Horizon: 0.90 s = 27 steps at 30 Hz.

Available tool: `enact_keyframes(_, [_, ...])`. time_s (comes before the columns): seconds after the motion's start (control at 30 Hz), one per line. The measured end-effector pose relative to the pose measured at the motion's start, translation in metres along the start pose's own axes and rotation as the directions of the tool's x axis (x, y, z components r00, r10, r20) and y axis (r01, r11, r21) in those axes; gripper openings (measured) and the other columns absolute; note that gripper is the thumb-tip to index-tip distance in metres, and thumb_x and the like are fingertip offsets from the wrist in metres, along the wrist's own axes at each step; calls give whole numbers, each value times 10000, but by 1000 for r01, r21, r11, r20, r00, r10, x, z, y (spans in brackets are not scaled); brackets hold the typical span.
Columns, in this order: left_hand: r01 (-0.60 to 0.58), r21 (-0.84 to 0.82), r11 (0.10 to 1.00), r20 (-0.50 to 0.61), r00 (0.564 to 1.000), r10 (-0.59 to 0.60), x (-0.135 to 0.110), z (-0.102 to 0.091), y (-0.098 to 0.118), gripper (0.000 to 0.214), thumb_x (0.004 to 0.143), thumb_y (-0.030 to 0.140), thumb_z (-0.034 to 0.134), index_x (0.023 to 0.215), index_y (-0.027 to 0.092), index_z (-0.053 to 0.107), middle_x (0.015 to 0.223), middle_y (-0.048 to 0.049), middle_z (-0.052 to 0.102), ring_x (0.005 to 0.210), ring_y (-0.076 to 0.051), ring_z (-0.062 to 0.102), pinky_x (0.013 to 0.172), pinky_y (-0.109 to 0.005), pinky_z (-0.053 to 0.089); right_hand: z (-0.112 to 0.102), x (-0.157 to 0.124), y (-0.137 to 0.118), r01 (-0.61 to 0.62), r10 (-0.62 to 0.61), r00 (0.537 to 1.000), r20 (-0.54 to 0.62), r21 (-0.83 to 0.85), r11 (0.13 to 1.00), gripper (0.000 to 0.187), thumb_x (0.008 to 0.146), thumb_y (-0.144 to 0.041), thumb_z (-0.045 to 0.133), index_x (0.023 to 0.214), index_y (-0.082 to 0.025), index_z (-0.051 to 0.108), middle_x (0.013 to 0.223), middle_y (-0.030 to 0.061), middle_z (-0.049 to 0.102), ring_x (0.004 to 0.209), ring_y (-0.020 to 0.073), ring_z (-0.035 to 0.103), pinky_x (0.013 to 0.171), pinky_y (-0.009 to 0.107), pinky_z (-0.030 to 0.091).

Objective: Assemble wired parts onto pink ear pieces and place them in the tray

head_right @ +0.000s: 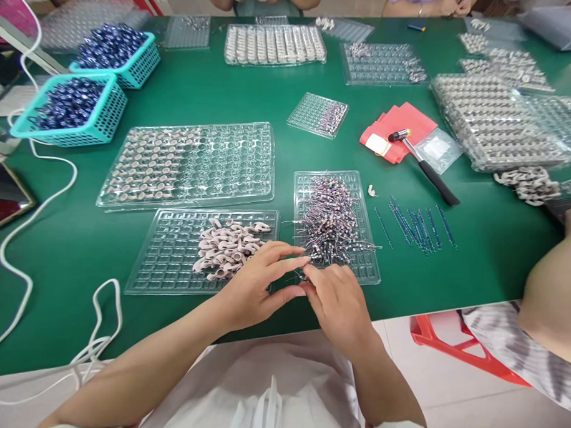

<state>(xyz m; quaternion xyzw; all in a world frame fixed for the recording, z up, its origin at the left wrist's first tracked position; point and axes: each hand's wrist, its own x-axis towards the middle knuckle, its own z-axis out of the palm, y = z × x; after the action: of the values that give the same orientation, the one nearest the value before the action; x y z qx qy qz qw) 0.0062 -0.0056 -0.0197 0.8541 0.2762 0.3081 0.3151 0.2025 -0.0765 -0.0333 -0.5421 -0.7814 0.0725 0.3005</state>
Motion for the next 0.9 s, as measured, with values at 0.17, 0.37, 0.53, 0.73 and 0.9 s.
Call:
enact_keyframes(0.17, [59, -141, 988, 57, 997, -51, 1, -3, 2, 124, 951, 231, 655, 1035, 170, 723, 886, -70, 768, 815, -203, 641, 798, -369, 528, -2, 1, -2, 103, -105, 993, -49, -43, 994, 362, 951, -125, 612, 1287, -231, 530, 968, 42, 775, 837, 198, 682, 755, 367, 461])
enact_keyframes(0.37, [219, -232, 948, 61, 976, -211, 0, -9, 3, 116, 936, 200, 655, 960, 184, 768, 850, -61, 784, 804, -189, 681, 743, -320, 539, 0, 0, -1, 126, -126, 986, -109, 0, 992, 354, 928, -110, 643, 1248, -229, 549, 953, 46, 779, 832, 189, 683, 755, 362, 477])
enact_keyframes(0.53, [245, -222, 944, 41, 970, -242, 0, -9, 4, 112, 897, 186, 670, 938, 174, 774, 813, -57, 777, 773, -177, 688, 711, -295, 542, 1, -1, -1, 131, -124, 980, -156, 34, 991, 385, 906, -92, 662, 1245, -244, 559, 970, 47, 775, 844, 191, 683, 763, 370, 498])
enact_keyframes(0.73, [210, -199, 957, 10, 977, -212, -1, -8, 5, 128, 904, 157, 646, 905, 160, 774, 739, -42, 738, 730, -161, 649, 680, -278, 507, 3, 1, -4, 117, -108, 981, -159, 46, 992, 377, 878, -77, 683, 1218, -211, 587, 993, 75, 757, 889, 204, 667, 786, 384, 515])
enact_keyframes(0.9, [293, -220, 931, 59, 956, -287, 0, -13, 9, 130, 907, 165, 639, 903, 162, 769, 739, -33, 705, 723, -147, 633, 677, -261, 499, 8, 3, -7, 88, -66, 974, -219, 93, 992, 325, 859, -49, 691, 1137, -205, 626, 940, 68, 744, 839, 196, 660, 756, 376, 511])
